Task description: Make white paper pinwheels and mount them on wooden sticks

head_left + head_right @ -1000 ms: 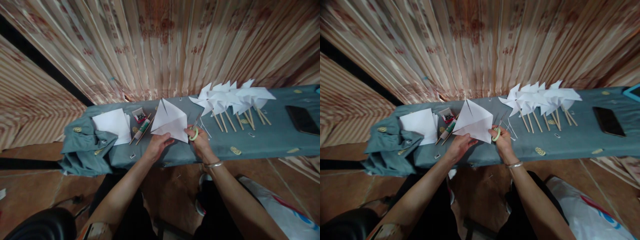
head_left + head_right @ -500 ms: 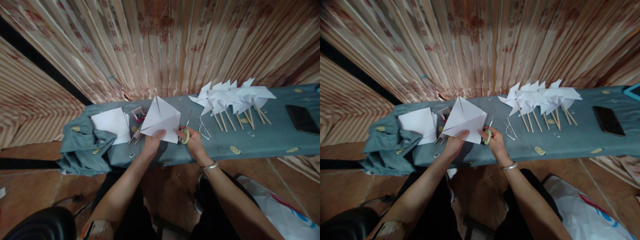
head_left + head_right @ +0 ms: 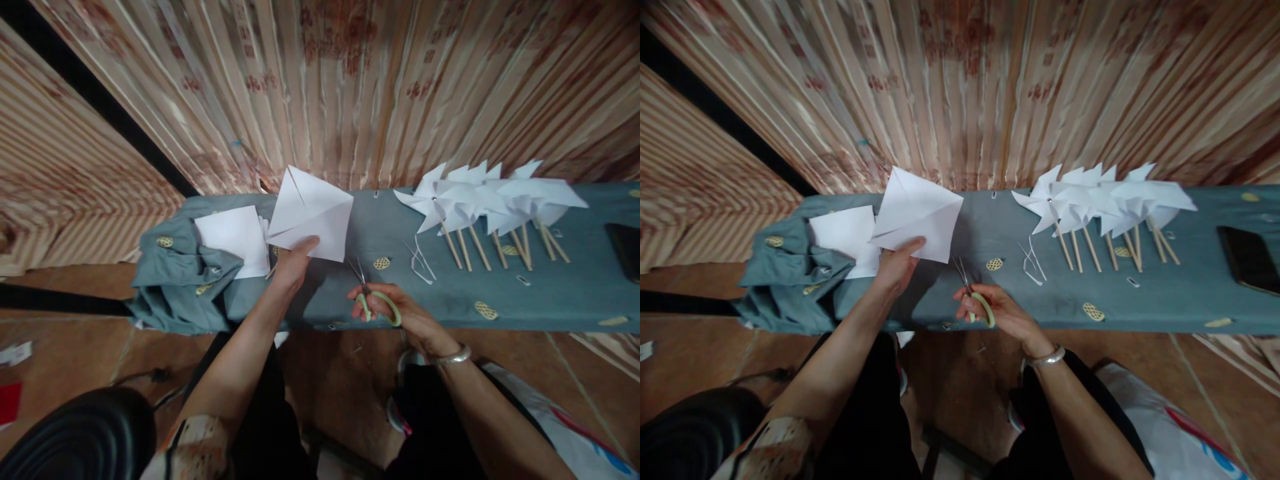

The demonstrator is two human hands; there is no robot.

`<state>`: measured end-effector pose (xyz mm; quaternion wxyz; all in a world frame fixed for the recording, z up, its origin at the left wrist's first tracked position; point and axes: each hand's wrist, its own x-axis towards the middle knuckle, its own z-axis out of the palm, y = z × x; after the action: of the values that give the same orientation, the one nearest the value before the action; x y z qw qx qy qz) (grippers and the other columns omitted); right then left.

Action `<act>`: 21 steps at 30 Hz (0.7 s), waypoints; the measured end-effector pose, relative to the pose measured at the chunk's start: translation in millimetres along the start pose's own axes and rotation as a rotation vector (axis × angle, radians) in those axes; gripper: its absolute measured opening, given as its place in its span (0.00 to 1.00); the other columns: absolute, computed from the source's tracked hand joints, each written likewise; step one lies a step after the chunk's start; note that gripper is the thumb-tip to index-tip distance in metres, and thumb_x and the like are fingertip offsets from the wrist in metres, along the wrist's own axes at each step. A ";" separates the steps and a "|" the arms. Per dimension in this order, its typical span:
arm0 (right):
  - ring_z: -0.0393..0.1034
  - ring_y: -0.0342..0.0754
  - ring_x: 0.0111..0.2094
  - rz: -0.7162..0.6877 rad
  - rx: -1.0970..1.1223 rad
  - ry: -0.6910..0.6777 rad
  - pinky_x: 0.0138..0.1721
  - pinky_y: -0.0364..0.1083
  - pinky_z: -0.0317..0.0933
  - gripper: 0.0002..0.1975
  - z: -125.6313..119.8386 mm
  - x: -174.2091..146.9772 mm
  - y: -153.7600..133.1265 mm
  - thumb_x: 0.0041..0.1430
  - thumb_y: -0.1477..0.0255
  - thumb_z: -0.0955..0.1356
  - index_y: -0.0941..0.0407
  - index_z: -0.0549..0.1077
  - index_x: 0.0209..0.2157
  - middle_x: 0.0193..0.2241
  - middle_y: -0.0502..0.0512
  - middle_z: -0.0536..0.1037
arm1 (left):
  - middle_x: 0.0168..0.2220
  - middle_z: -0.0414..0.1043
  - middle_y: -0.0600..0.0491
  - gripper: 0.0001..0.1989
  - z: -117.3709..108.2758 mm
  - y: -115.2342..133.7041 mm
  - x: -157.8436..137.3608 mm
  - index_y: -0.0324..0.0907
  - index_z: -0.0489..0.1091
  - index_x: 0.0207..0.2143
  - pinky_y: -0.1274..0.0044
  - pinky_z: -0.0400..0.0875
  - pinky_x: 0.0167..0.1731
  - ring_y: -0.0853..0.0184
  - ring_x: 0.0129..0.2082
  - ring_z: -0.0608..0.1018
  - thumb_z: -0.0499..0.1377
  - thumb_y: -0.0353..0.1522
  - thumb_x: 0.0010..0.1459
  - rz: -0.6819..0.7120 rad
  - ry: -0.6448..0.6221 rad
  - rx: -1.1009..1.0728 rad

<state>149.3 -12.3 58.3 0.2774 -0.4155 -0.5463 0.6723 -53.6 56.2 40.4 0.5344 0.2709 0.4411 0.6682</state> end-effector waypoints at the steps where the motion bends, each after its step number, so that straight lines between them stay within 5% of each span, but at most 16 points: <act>1: 0.67 0.48 0.31 0.013 -0.011 -0.002 0.35 0.48 0.64 0.24 0.9 -1.2 -1.0 0.57 0.51 0.68 0.58 0.75 0.40 0.32 0.57 0.77 | 0.42 0.78 0.50 0.28 0.2 -0.3 0.0 0.44 0.71 0.43 0.67 0.71 0.49 0.58 0.47 0.78 0.70 0.31 0.34 0.002 -0.004 0.004; 13: 0.69 0.44 0.29 0.077 -0.050 -0.038 0.33 0.44 0.65 0.25 0.5 7.0 5.8 0.54 0.49 0.69 0.58 0.75 0.39 0.29 0.53 0.76 | 0.35 0.79 0.51 0.30 2.8 -13.2 -6.1 0.42 0.72 0.43 0.71 0.72 0.42 0.61 0.38 0.78 0.70 0.30 0.30 -0.055 -0.027 0.090; 21: 0.68 0.45 0.29 0.089 -0.067 -0.033 0.32 0.46 0.63 0.28 1.0 9.1 6.0 0.51 0.47 0.69 0.58 0.75 0.38 0.28 0.54 0.76 | 0.39 0.79 0.50 0.30 3.2 -15.2 -8.5 0.41 0.73 0.44 0.70 0.73 0.43 0.61 0.37 0.78 0.68 0.30 0.32 -0.043 -0.031 0.112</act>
<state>144.3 -6.8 50.3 0.2242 -0.4373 -0.5539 0.6721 -41.3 49.6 29.5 0.5395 0.3011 0.4750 0.6266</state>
